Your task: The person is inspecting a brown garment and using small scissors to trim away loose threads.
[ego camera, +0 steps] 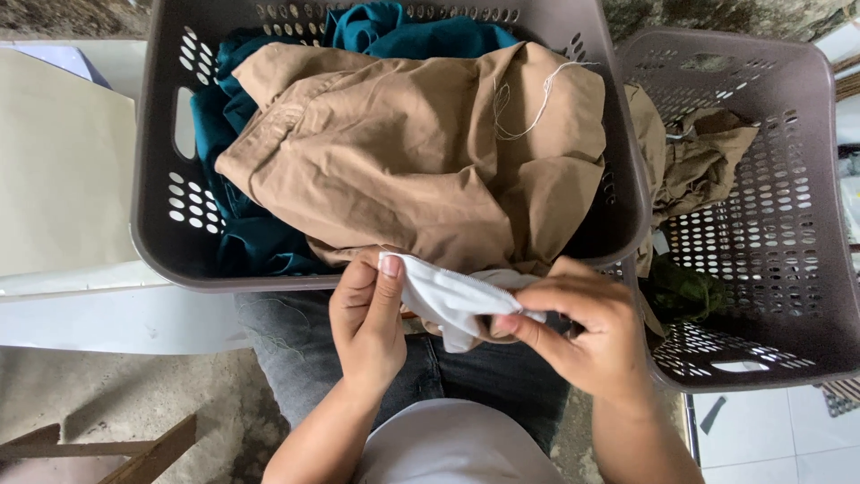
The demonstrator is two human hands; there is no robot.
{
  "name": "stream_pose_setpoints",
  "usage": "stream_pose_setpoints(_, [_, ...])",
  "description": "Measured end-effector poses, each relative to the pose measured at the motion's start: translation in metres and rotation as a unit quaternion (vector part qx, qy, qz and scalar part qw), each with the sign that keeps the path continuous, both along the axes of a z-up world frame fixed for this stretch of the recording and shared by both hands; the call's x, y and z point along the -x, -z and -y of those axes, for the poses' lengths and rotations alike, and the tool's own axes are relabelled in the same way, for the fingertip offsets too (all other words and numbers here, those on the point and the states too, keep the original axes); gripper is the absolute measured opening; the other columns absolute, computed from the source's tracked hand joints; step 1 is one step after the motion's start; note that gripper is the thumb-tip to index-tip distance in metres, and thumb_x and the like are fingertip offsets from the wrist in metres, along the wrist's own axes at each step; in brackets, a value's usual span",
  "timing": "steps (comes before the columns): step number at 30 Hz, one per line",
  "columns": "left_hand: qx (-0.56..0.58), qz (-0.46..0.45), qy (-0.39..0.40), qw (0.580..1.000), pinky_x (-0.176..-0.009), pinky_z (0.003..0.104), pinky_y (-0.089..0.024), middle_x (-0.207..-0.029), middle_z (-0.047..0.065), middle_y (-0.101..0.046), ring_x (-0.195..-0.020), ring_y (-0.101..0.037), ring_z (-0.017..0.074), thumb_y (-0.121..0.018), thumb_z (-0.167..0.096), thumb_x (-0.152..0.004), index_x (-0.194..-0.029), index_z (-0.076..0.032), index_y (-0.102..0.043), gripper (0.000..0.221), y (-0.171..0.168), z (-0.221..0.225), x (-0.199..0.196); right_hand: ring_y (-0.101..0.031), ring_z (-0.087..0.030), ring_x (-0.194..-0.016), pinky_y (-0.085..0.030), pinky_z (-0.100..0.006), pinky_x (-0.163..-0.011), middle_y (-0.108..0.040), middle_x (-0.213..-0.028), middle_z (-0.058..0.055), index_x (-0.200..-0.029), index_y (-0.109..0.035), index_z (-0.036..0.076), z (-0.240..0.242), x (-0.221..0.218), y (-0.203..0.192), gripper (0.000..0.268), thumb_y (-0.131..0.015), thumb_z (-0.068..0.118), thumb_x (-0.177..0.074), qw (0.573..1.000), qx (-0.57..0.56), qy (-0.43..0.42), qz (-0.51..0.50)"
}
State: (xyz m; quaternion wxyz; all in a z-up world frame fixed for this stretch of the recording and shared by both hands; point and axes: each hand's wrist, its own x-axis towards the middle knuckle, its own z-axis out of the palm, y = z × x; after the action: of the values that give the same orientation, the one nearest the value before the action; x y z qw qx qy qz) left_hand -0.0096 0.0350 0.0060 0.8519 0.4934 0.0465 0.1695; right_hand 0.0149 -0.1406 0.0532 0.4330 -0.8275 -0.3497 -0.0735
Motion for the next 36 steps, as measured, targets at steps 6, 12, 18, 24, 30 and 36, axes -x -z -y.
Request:
stream_pose_setpoints(6, [-0.131, 0.016, -0.067, 0.989, -0.058, 0.019, -0.031, -0.063, -0.002, -0.043, -0.059, -0.037, 0.0063, -0.043, -0.015, -0.09, -0.07, -0.007, -0.045, 0.021, -0.006, 0.004, -0.003, -0.041, -0.006, -0.043, -0.03, -0.017, -0.038, -0.061, -0.064, -0.003, -0.08, -0.062, 0.003, 0.003, 0.014, 0.015, 0.008, -0.058, 0.01, -0.077, 0.981, -0.067, 0.047, -0.174])
stream_pose_setpoints(12, [-0.219, 0.042, -0.089, 0.971, -0.047, 0.026, -0.037, -0.048, 0.006, -0.043, -0.051, -0.04, 0.0086, -0.044, -0.003, -0.087, -0.074, 0.001, -0.055, 0.018, 0.017, 0.001, -0.024, -0.045, -0.01, -0.036, -0.04, -0.022, -0.04, -0.059, -0.044, -0.006, -0.073, -0.066, -0.002, -0.005, 0.01, 0.023, 0.012, -0.055, 0.0, -0.075, 0.963, -0.167, 0.058, -0.204])
stream_pose_setpoints(18, [-0.094, 0.004, 0.013, 0.995, -0.046, 0.017, -0.038, -0.05, -0.002, -0.044, -0.048, -0.045, 0.005, -0.04, -0.016, -0.092, -0.074, -0.005, -0.05, 0.023, 0.046, 0.01, -0.05, -0.037, -0.004, -0.038, -0.032, -0.015, -0.034, -0.043, -0.039, -0.003, -0.075, -0.062, -0.006, -0.001, 0.017, 0.042, 0.012, -0.051, 0.0, -0.077, 0.938, -0.216, 0.12, -0.244])
stream_pose_setpoints(24, [0.004, -0.042, 0.074, 0.996, -0.044, 0.015, -0.043, -0.05, -0.002, -0.048, -0.046, -0.051, 0.0046, -0.04, -0.02, -0.092, -0.072, -0.007, -0.049, 0.026, 0.074, 0.007, -0.054, -0.039, -0.005, -0.033, -0.032, -0.016, -0.03, -0.044, -0.037, -0.008, -0.077, -0.062, -0.008, -0.012, 0.014, 0.035, 0.016, -0.067, 0.0, -0.065, 0.95, -0.196, 0.128, -0.206])
stream_pose_setpoints(30, [0.112, 0.043, 0.135, 0.984, -0.054, 0.017, -0.044, -0.064, 0.004, -0.052, -0.061, -0.055, 0.01, -0.064, -0.022, -0.078, -0.081, -0.004, -0.048, 0.024, 0.042, 0.005, -0.045, -0.039, -0.007, -0.031, -0.031, -0.018, -0.031, -0.046, -0.035, -0.007, -0.074, -0.062, -0.007, -0.014, 0.011, 0.038, 0.007, -0.062, -0.005, -0.067, 0.963, -0.165, 0.148, -0.156])
stream_pose_setpoints(36, [-0.093, 0.058, 0.305, 0.946, -0.066, 0.025, -0.045, -0.074, 0.011, -0.063, -0.07, -0.057, 0.0125, -0.083, -0.015, -0.047, -0.091, -0.001, -0.06, 0.052, 0.017, -0.01, -0.046, -0.045, -0.008, -0.049, -0.038, -0.022, -0.043, -0.058, -0.058, -0.013, -0.077, -0.062, -0.006, -0.015, 0.005, 0.027, 0.006, -0.061, -0.006, -0.071, 0.961, -0.171, 0.142, -0.166])
